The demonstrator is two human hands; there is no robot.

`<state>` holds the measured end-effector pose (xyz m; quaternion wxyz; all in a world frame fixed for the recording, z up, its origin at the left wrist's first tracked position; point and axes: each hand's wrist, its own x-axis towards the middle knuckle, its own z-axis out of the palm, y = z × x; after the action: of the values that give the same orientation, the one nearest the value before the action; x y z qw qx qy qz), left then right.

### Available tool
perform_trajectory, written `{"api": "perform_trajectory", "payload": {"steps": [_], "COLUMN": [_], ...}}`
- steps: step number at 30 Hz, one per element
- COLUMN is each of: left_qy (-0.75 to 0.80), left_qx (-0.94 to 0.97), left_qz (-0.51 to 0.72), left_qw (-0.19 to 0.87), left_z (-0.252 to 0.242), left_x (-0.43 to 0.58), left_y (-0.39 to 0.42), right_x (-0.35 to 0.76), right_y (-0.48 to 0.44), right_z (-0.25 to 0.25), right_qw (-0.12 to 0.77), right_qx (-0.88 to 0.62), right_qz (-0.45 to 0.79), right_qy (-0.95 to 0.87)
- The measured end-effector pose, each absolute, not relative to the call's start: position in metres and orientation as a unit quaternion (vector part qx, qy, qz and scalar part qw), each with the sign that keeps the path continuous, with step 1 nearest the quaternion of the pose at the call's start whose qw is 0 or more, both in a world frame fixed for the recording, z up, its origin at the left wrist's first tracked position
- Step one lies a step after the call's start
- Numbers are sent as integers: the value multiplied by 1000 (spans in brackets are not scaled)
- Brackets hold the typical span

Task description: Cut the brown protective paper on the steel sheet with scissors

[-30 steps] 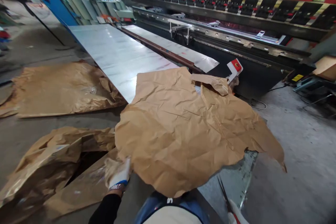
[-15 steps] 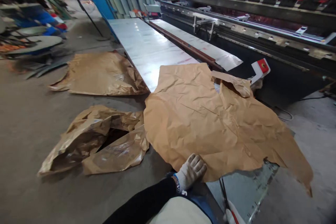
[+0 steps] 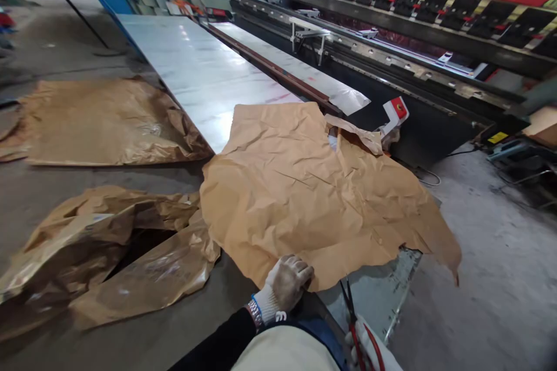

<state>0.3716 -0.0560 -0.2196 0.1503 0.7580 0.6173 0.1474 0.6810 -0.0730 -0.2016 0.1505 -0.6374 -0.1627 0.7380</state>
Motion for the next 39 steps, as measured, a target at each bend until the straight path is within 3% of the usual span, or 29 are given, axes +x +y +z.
{"api": "perform_trajectory", "payload": {"steps": [4, 8, 11, 22, 29, 39], "left_qy": [602, 599, 598, 586, 590, 625], "left_qx": [770, 774, 777, 778, 769, 740], "left_qz": [137, 114, 100, 100, 93, 151], "left_qw": [162, 168, 171, 204, 228, 198], "left_z": [-213, -216, -219, -212, -210, -215], "left_x": [370, 366, 360, 349, 342, 336], "left_y": [-56, -54, -52, -52, -52, -57], "right_x": [665, 656, 662, 652, 661, 653], "right_y": [-67, -48, -37, -40, -19, -9], "right_z": [-197, -208, -214, -244, -217, -217], "right_qw": [177, 82, 60, 148, 130, 124], "right_qx": [-643, -630, -620, -641, -630, -613], "right_qz": [722, 737, 753, 711, 727, 730], "right_qy": [-186, -233, -214, -247, -238, -274]}}
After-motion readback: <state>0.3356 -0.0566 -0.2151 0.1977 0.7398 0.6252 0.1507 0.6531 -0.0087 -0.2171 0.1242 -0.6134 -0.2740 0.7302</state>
